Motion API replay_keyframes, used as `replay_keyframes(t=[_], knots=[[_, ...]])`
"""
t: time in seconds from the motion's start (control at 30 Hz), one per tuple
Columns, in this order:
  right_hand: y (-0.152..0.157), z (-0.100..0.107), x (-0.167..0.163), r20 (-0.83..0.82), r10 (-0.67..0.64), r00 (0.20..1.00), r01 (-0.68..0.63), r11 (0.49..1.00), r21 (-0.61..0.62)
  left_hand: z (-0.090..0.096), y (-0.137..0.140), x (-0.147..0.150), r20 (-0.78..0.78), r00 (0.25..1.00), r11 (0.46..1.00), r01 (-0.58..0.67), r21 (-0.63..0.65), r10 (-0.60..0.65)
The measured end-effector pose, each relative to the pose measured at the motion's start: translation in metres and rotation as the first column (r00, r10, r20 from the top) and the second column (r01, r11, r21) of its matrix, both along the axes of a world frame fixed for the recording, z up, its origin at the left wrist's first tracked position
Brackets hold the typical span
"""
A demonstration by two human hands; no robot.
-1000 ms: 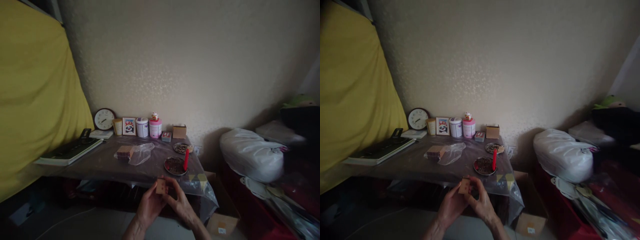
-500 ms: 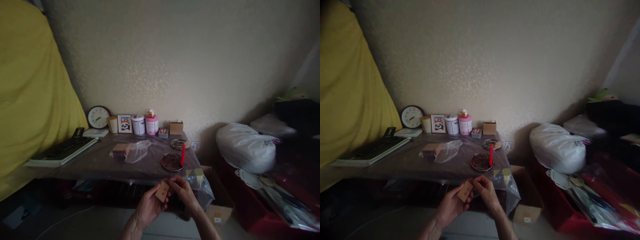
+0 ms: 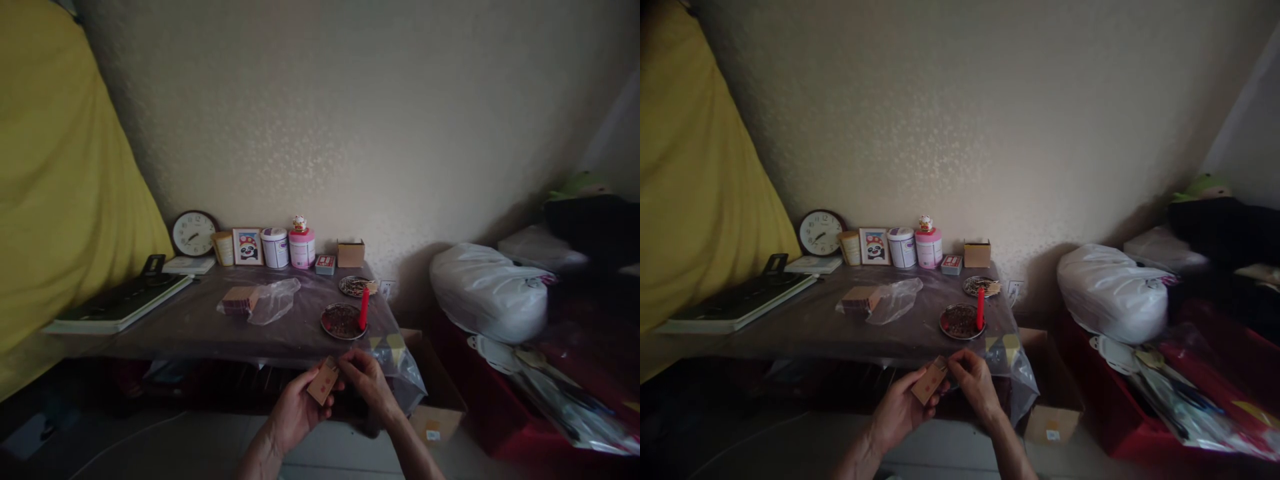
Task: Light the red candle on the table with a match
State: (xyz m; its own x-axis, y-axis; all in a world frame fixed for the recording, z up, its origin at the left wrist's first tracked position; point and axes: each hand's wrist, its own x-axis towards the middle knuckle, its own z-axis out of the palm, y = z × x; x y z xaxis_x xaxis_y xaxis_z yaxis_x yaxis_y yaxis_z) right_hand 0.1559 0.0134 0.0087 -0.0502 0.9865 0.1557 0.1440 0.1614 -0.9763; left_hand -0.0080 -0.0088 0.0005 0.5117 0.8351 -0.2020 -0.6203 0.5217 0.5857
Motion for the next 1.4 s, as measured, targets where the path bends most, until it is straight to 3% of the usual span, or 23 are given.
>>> replay_keyframes(t=[0.27, 0.43, 0.77, 1.4], knots=[[-0.004, 0.005, 0.001, 0.224, 0.012, 0.975, -0.037, 0.993, 0.108, -0.013, 0.003, 0.003, -0.223, 0.964, 0.980, -0.106, 0.169, 0.143], [-0.007, 0.008, 0.001, 0.354, 0.042, 0.934, -0.123, 0.970, 0.209, -0.015, 0.004, 0.003, -0.320, 0.929, 0.952, -0.093, 0.291, 0.188], [-0.008, 0.004, 0.001, 0.539, 0.057, 0.840, -0.261, 0.914, 0.309, -0.016, 0.006, -0.002, -0.520, 0.811, 0.940, -0.101, 0.325, 0.267], [-0.012, 0.004, 0.002, 0.728, 0.030, 0.685, -0.354, 0.887, 0.297, -0.013, 0.006, 0.000, -0.597, 0.760, 0.939, -0.053, 0.340, 0.259]])
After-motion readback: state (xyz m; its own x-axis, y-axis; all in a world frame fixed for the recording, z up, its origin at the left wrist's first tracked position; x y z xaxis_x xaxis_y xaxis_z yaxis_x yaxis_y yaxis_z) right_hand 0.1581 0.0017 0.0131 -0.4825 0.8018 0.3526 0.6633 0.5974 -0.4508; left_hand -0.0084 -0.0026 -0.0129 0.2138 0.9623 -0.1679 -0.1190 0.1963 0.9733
